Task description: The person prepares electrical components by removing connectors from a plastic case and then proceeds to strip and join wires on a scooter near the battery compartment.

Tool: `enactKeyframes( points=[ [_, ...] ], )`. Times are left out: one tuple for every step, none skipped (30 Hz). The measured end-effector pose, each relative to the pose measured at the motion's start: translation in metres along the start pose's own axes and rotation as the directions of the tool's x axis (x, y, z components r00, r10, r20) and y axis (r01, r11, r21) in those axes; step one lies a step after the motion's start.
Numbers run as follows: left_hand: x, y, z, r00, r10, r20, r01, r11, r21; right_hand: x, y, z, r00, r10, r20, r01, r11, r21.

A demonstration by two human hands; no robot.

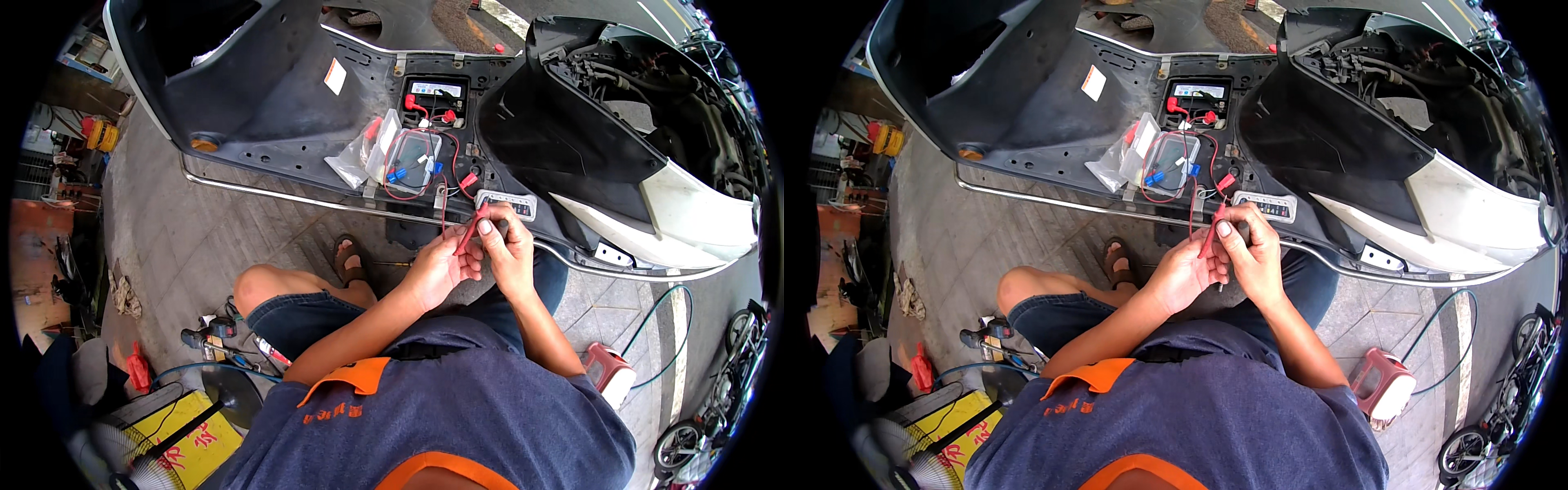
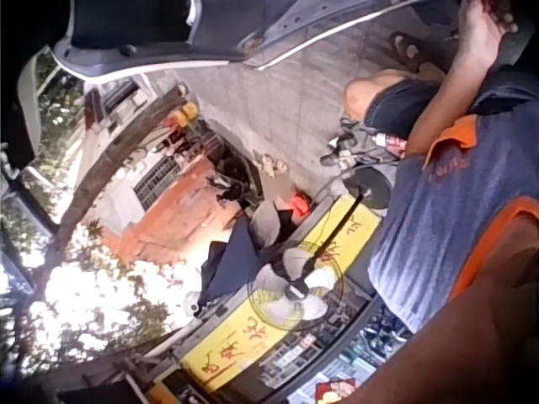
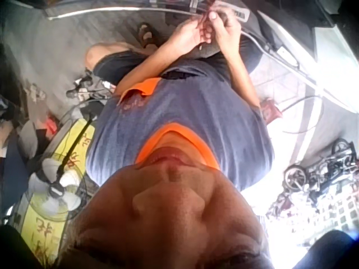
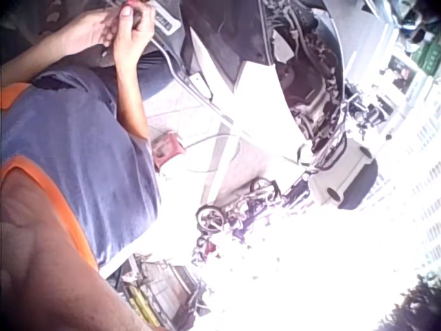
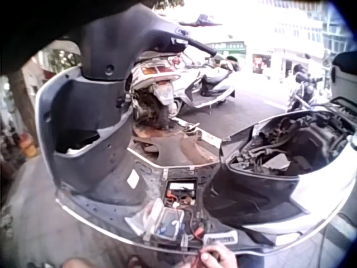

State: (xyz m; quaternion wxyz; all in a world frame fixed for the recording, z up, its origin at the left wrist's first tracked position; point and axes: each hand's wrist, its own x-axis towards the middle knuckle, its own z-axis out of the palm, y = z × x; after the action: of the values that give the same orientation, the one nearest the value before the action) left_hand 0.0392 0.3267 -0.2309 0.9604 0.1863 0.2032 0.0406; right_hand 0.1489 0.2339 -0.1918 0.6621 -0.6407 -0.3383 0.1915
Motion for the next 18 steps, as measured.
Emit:
enactKeyframes(
  points=[
    [-0.001,0.000,-0.001,1.000,-0.015,-0.009,0.015,0.997,0.073,0.000,0.001,0.000,0.999,-0.005,0.036,0.006,0.999,-0.033],
    [-0.002,-0.001,-0.002,1.000,-0.016,-0.014,0.017,0.997,0.079,-0.001,0.001,0.000,0.999,-0.004,0.032,0.005,1.000,-0.025],
    [-0.002,-0.002,-0.003,0.999,-0.038,-0.011,0.039,0.991,0.127,-0.002,0.002,0.002,0.999,0.034,0.023,-0.035,0.999,0.036],
    [-0.002,-0.002,-0.003,0.998,-0.059,-0.009,0.060,0.983,0.175,-0.004,0.001,0.004,0.997,0.073,0.016,-0.075,0.992,0.098],
    [-0.003,0.001,-0.001,0.998,-0.062,-0.012,0.063,0.982,0.179,-0.004,0.002,0.004,0.994,0.112,0.012,-0.113,0.981,0.157],
    [-0.005,0.010,0.003,0.990,-0.119,-0.077,0.137,0.946,0.294,-0.003,0.000,-0.001,0.993,0.121,0.001,-0.120,0.985,0.123],
    [-0.006,0.019,0.004,0.975,-0.168,-0.149,0.214,0.891,0.399,-0.001,-0.004,0.000,0.995,0.102,-0.022,-0.096,0.977,0.190],
    [-0.007,0.027,-0.001,0.983,-0.098,-0.153,0.170,0.796,0.581,0.001,-0.005,-0.004,0.996,0.089,-0.033,-0.082,0.984,0.158],
    [-0.008,0.036,-0.001,0.986,0.061,-0.157,0.079,0.654,0.752,0.003,-0.006,-0.008,0.996,0.074,-0.046,-0.068,0.990,0.122],
    [-0.010,0.043,-0.002,0.968,0.214,-0.127,-0.017,0.565,0.825,0.006,-0.009,-0.013,0.994,0.110,-0.023,-0.107,0.990,0.086],
    [-0.012,0.050,0.000,0.931,0.357,-0.074,-0.103,0.453,0.886,0.007,-0.009,-0.015,0.983,0.177,0.050,-0.180,0.981,0.074],
    [-0.015,0.059,0.004,0.924,0.383,-0.017,-0.203,0.525,0.826,0.009,-0.010,-0.013,0.987,0.118,0.108,-0.114,0.993,-0.037],
    [-0.016,0.065,0.011,0.910,0.413,0.037,-0.298,0.590,0.751,0.012,-0.013,-0.008,0.983,0.065,0.173,-0.040,0.989,-0.143],
    [-0.017,0.066,0.018,0.900,0.432,0.052,-0.330,0.600,0.729,0.014,-0.016,-0.002,0.975,0.008,0.221,0.022,0.991,-0.130],
    [-0.017,0.065,0.016,0.903,0.428,0.047,-0.323,0.600,0.732,0.016,-0.015,0.002,0.960,-0.010,0.281,0.050,0.990,-0.135],
    [-0.016,0.064,0.014,0.890,0.447,0.087,-0.354,0.556,0.752,0.015,-0.010,0.007,0.962,-0.045,0.271,0.083,0.988,-0.131],
    [-0.017,0.064,0.012,0.873,0.470,0.128,-0.387,0.508,0.769,0.015,-0.005,0.012,0.960,-0.084,0.266,0.120,0.985,-0.125],
    [-0.021,0.067,0.011,0.886,0.452,0.105,-0.368,0.546,0.753,0.017,-0.005,0.013,0.957,-0.105,0.269,0.150,0.976,-0.154]
  ],
)
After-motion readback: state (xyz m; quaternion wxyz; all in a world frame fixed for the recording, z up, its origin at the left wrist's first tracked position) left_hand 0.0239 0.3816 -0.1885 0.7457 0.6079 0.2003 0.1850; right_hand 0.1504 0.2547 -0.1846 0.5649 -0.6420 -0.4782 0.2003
